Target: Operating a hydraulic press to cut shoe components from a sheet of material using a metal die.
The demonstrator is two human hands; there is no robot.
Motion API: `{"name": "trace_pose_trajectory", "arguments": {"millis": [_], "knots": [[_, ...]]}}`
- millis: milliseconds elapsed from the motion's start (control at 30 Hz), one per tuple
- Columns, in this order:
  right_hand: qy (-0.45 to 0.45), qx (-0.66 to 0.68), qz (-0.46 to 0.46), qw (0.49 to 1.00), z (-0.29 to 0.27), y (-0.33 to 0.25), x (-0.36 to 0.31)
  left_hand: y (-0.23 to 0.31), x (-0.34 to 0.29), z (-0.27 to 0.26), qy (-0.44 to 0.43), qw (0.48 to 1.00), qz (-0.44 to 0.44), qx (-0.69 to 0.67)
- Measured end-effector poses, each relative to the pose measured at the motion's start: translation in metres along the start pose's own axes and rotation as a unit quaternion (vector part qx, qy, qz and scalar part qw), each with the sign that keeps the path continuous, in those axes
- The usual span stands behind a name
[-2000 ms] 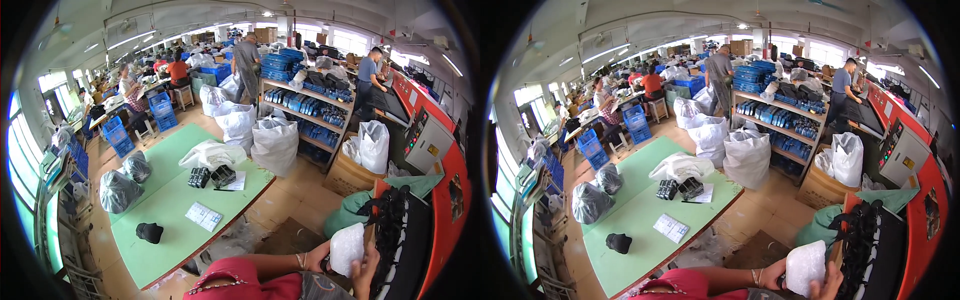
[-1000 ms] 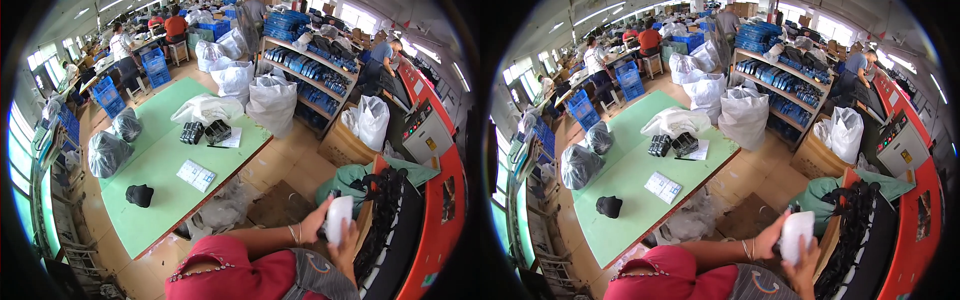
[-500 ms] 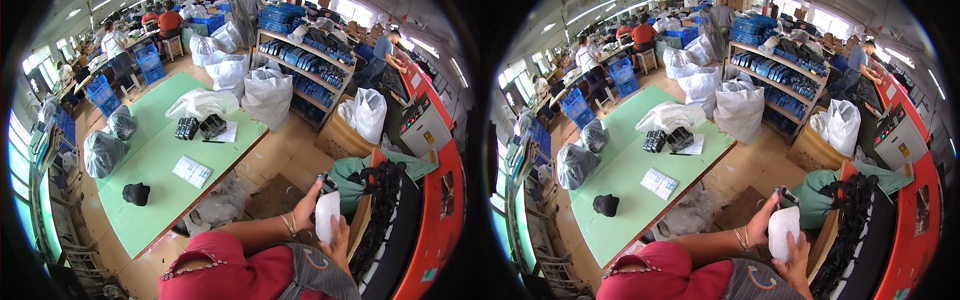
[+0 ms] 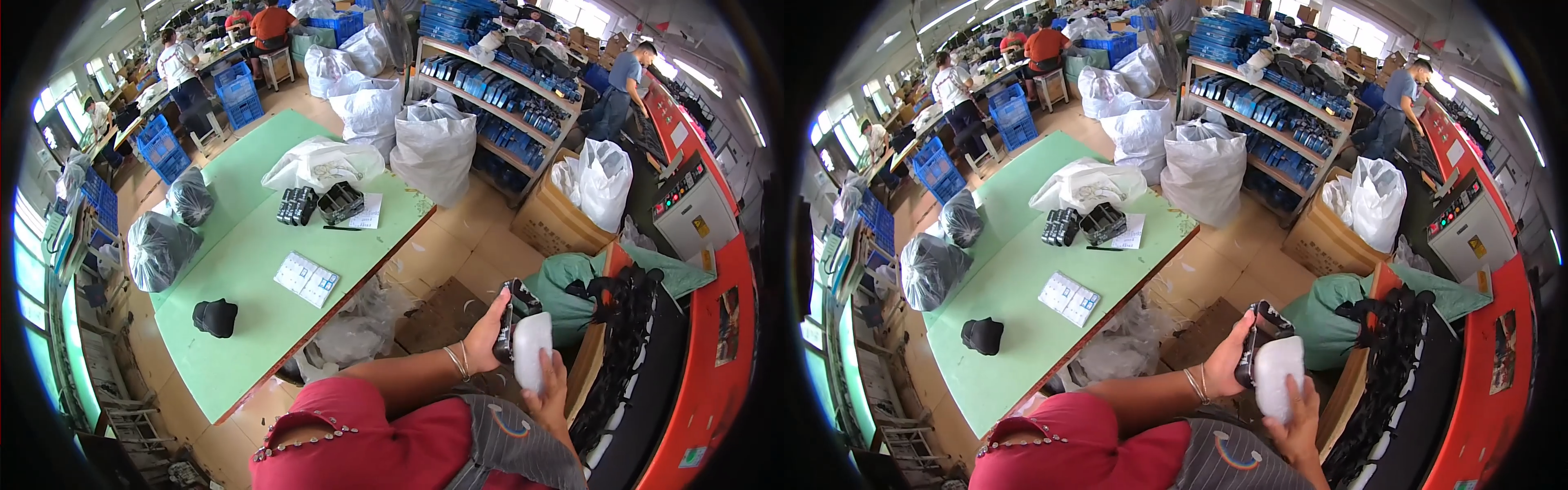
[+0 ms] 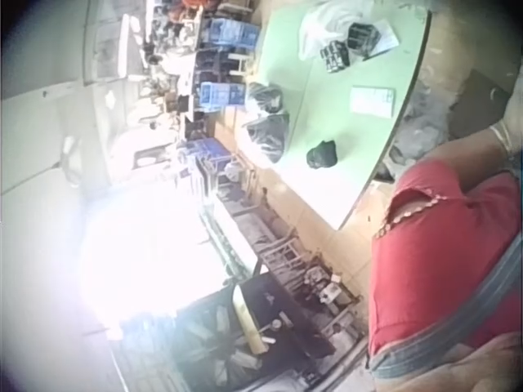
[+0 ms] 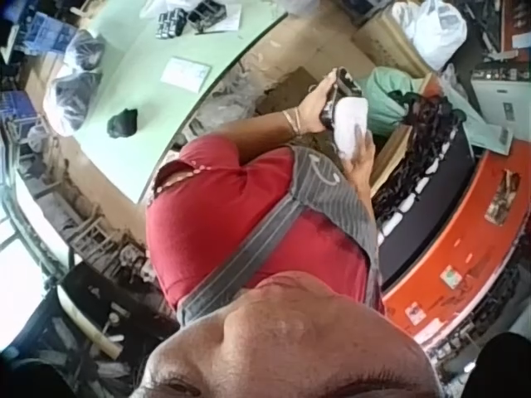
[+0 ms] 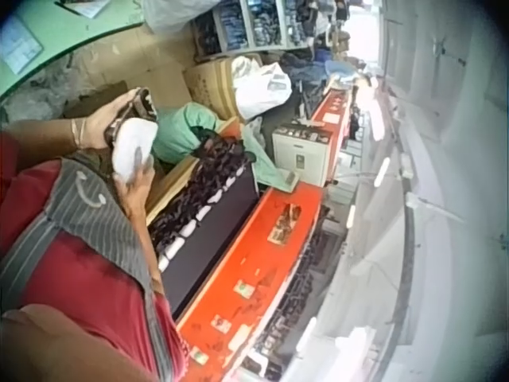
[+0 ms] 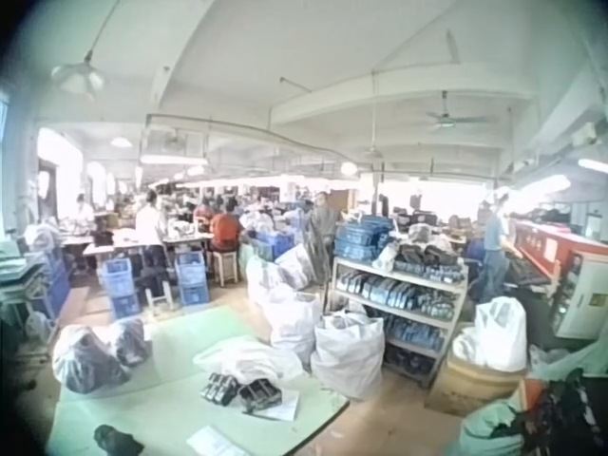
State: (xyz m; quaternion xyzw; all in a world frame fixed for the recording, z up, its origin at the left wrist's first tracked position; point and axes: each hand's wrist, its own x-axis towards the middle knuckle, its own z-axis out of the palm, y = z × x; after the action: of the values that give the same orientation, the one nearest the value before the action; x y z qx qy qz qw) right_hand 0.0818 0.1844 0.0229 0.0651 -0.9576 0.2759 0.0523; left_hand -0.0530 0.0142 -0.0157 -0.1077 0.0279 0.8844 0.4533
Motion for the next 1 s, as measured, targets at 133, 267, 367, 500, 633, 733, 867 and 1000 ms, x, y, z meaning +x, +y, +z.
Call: {"name": "trace_pose_trajectory", "arguments": {"millis": [133,267,367,500,633,733,867,1000], "knots": [[0.104,0.105,0.099,0.984,-0.002,0.029,0.039,-0.010,-0.007,0.016,0.073,0.976,-0.184,0.095],[0.056,0.045,0.044,0.996,-0.014,0.014,0.048,-0.001,0.006,0.011,-0.001,0.974,-0.201,0.107],[-0.054,-0.024,-0.064,0.996,-0.007,0.000,0.037,0.016,0.020,0.010,-0.066,0.996,-0.059,-0.022],[-0.013,-0.019,-0.081,0.996,-0.006,0.019,0.034,0.034,0.028,-0.009,0.008,0.999,-0.017,-0.039],[0.010,0.026,0.039,0.999,-0.003,0.046,0.040,0.042,0.024,0.017,0.042,0.991,-0.114,-0.052],[0.048,0.100,0.122,0.986,-0.001,0.046,0.079,0.033,0.035,0.005,0.028,0.981,-0.189,0.018],[0.039,0.030,0.100,0.994,-0.003,0.035,0.106,0.031,0.038,-0.006,-0.185,0.917,0.051,0.351],[-0.018,-0.110,-0.012,0.994,-0.014,0.014,0.122,0.030,0.056,-0.027,-0.214,0.742,0.314,0.552]]}}
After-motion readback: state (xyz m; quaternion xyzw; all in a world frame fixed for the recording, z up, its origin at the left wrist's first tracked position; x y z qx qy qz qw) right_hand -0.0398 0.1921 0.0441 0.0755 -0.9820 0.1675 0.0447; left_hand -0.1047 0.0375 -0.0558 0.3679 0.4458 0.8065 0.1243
